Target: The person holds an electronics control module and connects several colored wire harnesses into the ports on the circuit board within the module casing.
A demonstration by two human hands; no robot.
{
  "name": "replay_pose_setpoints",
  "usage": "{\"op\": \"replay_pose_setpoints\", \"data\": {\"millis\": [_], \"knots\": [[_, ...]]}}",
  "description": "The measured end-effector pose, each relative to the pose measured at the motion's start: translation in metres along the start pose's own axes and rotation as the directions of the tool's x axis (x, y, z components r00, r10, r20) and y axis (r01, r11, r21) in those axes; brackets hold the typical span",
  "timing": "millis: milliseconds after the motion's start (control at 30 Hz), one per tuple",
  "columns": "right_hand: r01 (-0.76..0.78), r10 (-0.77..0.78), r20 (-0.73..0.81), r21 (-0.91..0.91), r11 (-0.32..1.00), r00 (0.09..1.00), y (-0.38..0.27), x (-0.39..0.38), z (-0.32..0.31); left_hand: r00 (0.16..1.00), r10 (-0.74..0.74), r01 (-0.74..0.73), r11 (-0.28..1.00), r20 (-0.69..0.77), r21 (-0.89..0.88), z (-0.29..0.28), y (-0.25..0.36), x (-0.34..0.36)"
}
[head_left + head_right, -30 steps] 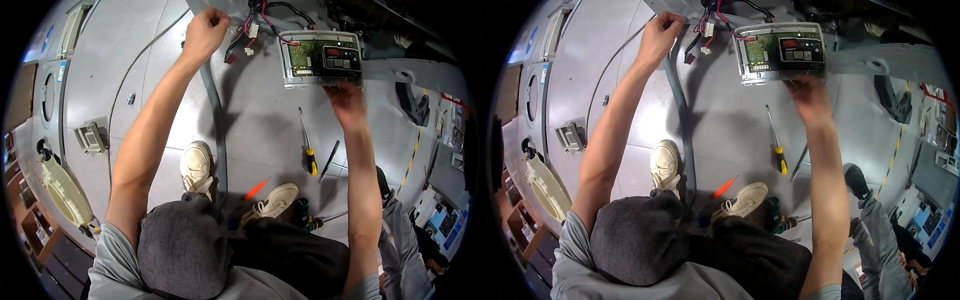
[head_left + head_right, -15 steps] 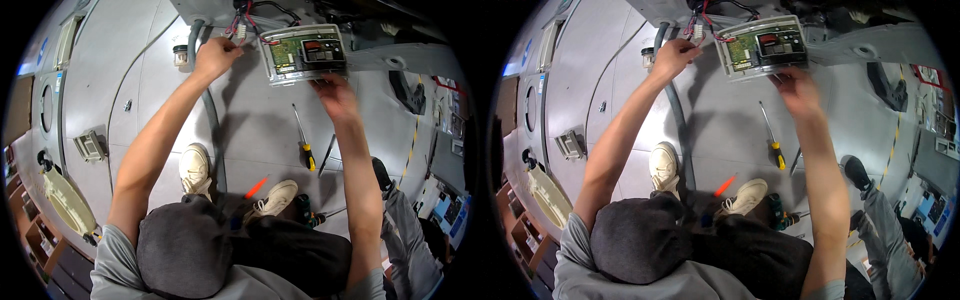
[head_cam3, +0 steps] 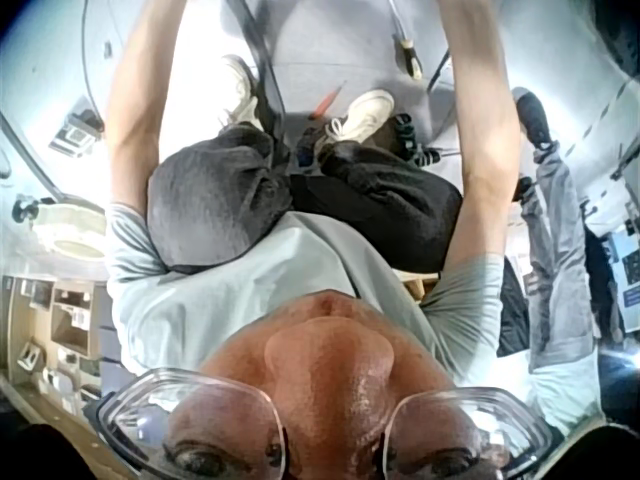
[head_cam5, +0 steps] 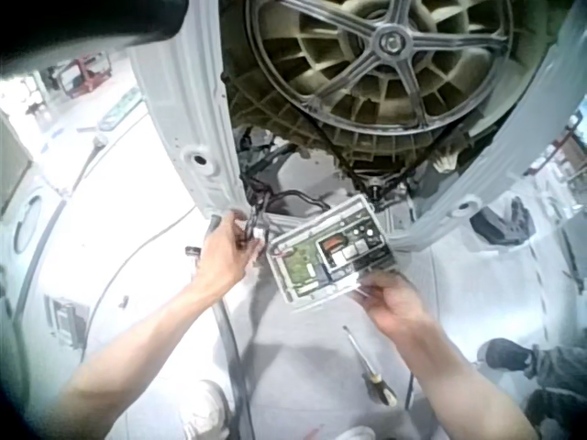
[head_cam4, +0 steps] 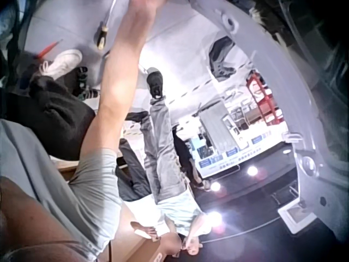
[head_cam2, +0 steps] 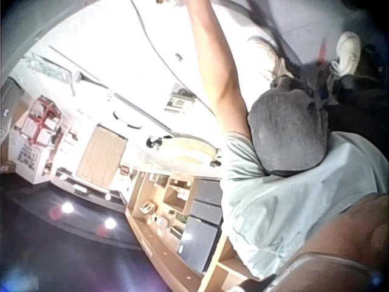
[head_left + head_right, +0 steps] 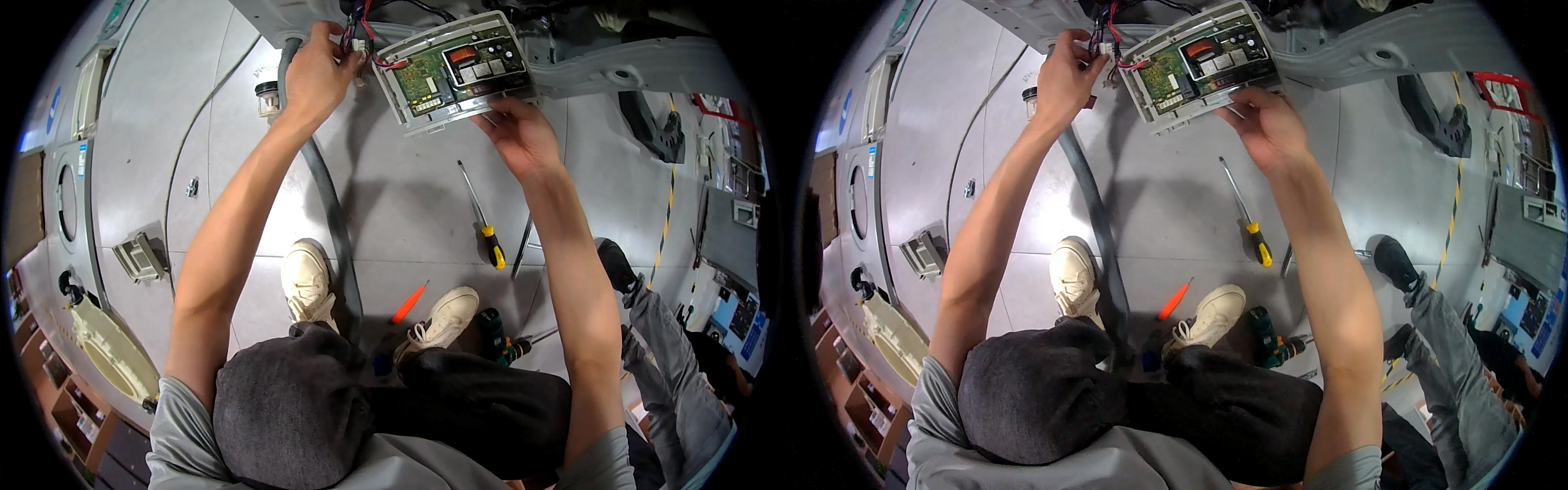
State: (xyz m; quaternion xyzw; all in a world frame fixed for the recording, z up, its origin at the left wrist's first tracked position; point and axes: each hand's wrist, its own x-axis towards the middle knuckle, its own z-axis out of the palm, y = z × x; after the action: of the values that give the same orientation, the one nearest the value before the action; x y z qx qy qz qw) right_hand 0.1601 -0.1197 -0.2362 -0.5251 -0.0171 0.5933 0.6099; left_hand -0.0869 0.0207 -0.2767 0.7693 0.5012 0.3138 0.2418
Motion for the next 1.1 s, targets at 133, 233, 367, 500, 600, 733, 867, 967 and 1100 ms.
{"op": "replay_pose_setpoints", "data": {"millis": [133,233,367,500,600,733,867,967,1100], "knots": [[0.012,-0.012,-0.001,-0.034,0.999,1.0,0.003,-0.005,0.012,0.994,-0.074,0.085,0.984,0.075,-0.157,-0.009,0.006,0.001],[0.044,-0.045,0.078,0.018,0.999,0.996,0.004,-0.002,0.015,0.982,-0.102,0.155,0.914,0.157,-0.376,-0.015,0.0,0.008],[0.076,-0.073,0.118,-0.019,0.997,0.99,0.004,-0.002,0.022,0.952,-0.149,0.29,0.724,0.269,-0.626,-0.024,0.0,0.017],[0.085,-0.076,0.141,-0.059,0.995,0.987,0.004,-0.002,0.024,0.915,-0.15,0.387,0.586,0.375,-0.711,-0.029,0.006,0.02],[0.097,-0.084,0.124,-0.103,0.99,0.989,0.004,-0.003,0.03,0.886,-0.125,0.442,0.515,0.446,-0.734,-0.033,0.008,0.024],[0.11,-0.099,0.119,-0.091,0.99,0.988,0.006,-0.003,0.036,0.866,-0.077,0.476,0.427,0.494,-0.769,-0.033,0.003,0.025],[0.135,-0.11,0.153,-0.164,0.977,0.982,0.001,-0.007,0.043,0.842,-0.117,0.533,0.331,0.527,-0.778,-0.033,0.007,0.023],[0.145,-0.112,0.179,-0.187,0.972,0.978,0.003,-0.007,0.048,0.832,-0.119,0.55,0.307,0.541,-0.777,-0.033,0.006,0.024],[0.154,-0.119,0.199,-0.172,0.973,0.973,0.005,-0.004,0.05,0.832,-0.096,0.548,0.291,0.546,-0.784,-0.032,-0.002,0.024]]}}
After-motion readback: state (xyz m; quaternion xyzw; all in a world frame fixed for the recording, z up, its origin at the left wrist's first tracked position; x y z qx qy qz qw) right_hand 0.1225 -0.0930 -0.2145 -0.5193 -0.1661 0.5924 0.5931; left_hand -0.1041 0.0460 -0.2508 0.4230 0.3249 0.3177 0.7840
